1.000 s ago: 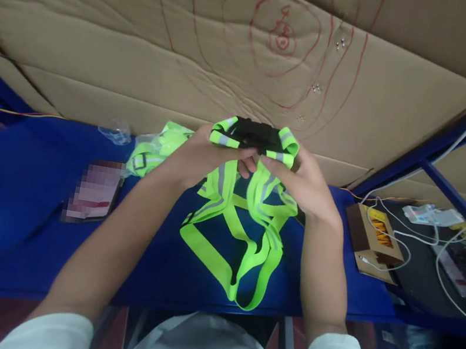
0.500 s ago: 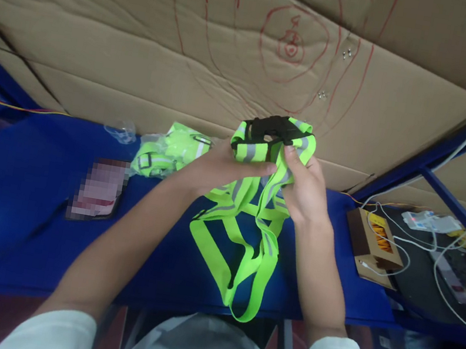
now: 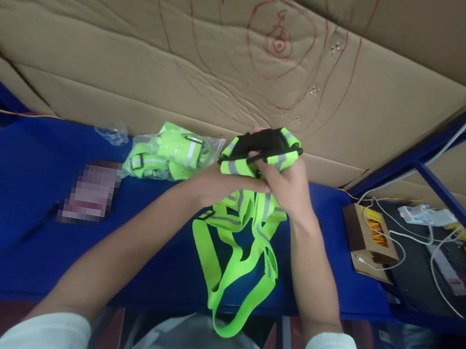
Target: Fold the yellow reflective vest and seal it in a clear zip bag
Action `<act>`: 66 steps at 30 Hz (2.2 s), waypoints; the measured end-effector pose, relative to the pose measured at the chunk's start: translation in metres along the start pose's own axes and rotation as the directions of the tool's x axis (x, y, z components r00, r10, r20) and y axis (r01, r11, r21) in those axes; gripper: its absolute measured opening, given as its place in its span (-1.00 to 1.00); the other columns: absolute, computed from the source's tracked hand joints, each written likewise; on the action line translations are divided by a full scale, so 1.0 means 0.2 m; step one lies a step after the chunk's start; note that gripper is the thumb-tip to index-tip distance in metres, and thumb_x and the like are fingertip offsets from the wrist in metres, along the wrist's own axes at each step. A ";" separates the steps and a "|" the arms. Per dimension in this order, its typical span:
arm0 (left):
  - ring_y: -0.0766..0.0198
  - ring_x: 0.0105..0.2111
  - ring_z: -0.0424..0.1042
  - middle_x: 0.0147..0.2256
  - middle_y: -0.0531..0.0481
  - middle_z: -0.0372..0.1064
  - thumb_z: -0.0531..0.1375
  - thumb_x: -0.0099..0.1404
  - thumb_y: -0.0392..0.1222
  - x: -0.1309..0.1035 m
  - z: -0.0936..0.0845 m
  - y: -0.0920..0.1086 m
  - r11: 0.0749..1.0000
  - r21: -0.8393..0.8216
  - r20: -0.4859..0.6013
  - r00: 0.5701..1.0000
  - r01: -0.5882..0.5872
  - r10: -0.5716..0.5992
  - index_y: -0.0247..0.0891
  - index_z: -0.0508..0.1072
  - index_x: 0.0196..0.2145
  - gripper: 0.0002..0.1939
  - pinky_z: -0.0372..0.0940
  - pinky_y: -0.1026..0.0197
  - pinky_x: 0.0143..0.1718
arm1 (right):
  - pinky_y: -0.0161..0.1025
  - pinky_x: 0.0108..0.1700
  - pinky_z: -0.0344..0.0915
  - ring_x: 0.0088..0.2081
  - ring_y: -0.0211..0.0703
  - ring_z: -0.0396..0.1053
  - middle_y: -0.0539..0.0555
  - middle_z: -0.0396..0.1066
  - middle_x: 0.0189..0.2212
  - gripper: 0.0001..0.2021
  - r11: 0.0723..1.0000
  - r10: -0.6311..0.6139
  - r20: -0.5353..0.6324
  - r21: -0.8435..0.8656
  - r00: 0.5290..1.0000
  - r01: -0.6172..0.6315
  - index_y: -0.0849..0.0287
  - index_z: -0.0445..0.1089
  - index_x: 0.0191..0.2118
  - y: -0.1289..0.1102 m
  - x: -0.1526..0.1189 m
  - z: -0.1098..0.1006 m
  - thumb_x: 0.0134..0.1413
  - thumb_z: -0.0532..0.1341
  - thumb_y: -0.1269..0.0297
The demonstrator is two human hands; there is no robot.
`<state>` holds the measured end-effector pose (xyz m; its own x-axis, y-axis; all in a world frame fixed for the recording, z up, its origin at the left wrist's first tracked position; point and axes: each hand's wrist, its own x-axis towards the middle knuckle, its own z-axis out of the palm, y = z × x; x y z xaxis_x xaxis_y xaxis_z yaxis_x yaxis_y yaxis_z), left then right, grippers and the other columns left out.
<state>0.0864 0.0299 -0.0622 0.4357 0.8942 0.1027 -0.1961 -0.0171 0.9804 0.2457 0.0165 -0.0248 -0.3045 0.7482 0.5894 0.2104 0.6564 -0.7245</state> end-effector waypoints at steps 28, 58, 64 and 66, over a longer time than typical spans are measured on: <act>-0.01 -0.21 0.62 -0.22 -0.13 0.60 0.51 0.07 -0.14 -0.07 0.13 0.08 0.977 -0.125 0.281 0.951 0.172 -0.131 -0.29 0.55 -0.14 -0.58 0.53 0.01 -0.21 | 0.09 0.13 0.40 0.09 0.08 0.43 0.12 0.48 0.03 -0.55 0.964 0.065 -0.308 -0.226 0.949 -0.140 -0.06 0.42 0.15 -0.06 -0.03 -0.19 0.25 0.25 -0.13; 0.08 -0.27 0.62 -0.27 -0.09 0.62 0.29 0.33 0.00 -0.15 0.01 0.23 0.876 0.462 0.525 0.838 -0.134 -0.150 -0.26 0.58 -0.23 -0.74 0.47 0.21 -0.26 | -0.24 -0.30 0.51 -0.38 -0.15 0.55 -0.02 0.60 -0.34 -0.53 0.937 0.277 0.641 -0.014 0.716 -0.350 0.11 0.56 -0.11 -0.11 -0.06 -0.23 0.19 0.26 -0.22; 0.09 -0.27 0.61 -0.28 -0.07 0.62 0.29 0.31 0.04 -0.10 -0.04 0.22 0.904 0.407 0.452 0.889 -0.130 -0.075 -0.23 0.62 -0.27 -0.73 0.47 0.20 -0.23 | -0.11 0.04 0.47 -0.04 -0.04 0.51 0.09 0.55 -0.03 -0.49 0.963 0.248 0.252 -0.172 0.935 -0.209 0.05 0.41 0.17 -0.11 -0.07 -0.18 0.28 0.22 -0.16; 0.10 -0.23 0.61 -0.26 -0.04 0.62 0.28 0.33 0.02 -0.09 -0.04 0.20 0.894 0.420 0.421 0.906 -0.159 -0.037 -0.20 0.62 -0.27 -0.75 0.45 0.22 -0.20 | -0.06 0.12 0.43 0.04 -0.02 0.47 0.12 0.48 0.07 -0.42 0.960 0.210 0.090 -0.208 0.973 -0.188 0.03 0.27 0.28 -0.14 -0.07 -0.16 0.26 0.26 -0.12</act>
<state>0.0630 0.0173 -0.0253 0.7722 0.6224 0.1277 0.1241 -0.3449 0.9304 0.2731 -0.0087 -0.0017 -0.3362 0.8577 0.3890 0.4521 0.5093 -0.7323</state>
